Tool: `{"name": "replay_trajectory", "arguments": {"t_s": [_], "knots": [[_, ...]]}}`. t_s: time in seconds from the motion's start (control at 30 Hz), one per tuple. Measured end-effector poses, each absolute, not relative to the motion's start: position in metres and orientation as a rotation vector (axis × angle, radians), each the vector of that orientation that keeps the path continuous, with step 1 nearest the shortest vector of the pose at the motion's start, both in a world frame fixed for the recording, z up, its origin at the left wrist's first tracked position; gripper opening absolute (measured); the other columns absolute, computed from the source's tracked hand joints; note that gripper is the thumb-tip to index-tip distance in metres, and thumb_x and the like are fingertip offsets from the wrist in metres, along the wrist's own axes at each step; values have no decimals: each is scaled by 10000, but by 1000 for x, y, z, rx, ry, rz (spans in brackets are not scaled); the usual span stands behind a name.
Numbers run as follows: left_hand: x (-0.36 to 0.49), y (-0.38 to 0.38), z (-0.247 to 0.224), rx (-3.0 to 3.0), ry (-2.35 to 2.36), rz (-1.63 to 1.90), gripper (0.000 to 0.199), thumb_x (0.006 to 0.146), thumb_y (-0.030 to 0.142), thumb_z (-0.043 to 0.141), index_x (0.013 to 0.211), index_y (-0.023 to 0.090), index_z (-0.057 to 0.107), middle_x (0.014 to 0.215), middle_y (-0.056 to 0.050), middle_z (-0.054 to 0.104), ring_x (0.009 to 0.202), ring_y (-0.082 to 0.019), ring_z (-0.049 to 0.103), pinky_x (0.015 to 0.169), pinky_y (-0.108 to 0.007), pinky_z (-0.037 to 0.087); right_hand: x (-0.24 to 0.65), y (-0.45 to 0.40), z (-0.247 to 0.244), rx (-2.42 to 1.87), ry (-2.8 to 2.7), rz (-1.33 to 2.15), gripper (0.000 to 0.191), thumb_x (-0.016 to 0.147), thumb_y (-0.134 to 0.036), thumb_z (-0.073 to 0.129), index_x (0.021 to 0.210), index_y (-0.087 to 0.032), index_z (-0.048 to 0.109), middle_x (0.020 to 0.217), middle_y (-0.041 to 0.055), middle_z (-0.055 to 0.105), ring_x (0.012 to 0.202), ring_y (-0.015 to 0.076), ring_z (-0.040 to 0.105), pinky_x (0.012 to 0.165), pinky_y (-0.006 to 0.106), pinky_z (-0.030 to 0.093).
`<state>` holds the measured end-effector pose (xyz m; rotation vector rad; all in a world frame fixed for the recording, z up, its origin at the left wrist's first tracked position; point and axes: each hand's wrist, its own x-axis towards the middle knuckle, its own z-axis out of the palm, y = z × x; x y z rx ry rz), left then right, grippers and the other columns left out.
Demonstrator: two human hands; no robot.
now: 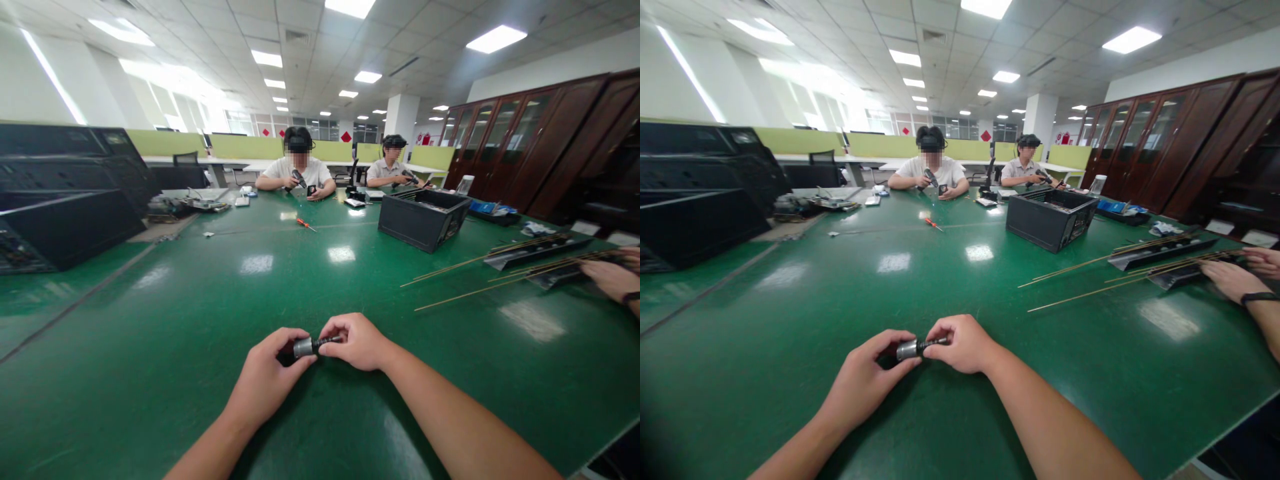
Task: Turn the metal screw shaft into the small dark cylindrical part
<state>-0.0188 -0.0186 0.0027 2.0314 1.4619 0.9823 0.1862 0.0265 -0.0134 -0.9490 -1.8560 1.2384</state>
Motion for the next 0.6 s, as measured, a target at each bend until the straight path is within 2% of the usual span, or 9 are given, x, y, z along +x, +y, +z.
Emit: {"name": "replay_trajectory", "arguments": {"t_s": [0.27, 0.6], "knots": [[-21, -18, 2, 2064, 1454, 1000, 234, 792, 334, 686, 1003, 234, 671, 940, -20, 700, 855, -200, 642, 776, -323, 504, 187, 27, -13, -952, -1849, 1265, 157, 727, -232, 742, 856, -147, 709, 686, -16, 629, 546, 84, 477, 510, 202, 342], [-22, -19, 1, 2098, 1470, 1050, 233, 780, 341, 696, 990, 240, 679, 939, -16, 707, 857, -202, 655, 776, -314, 517, 186, 27, -10, -974, -1839, 1271, 149, 730, -233, 737, 843, -141, 710, 617, -36, 584, 510, 77, 427, 487, 202, 313]]}}
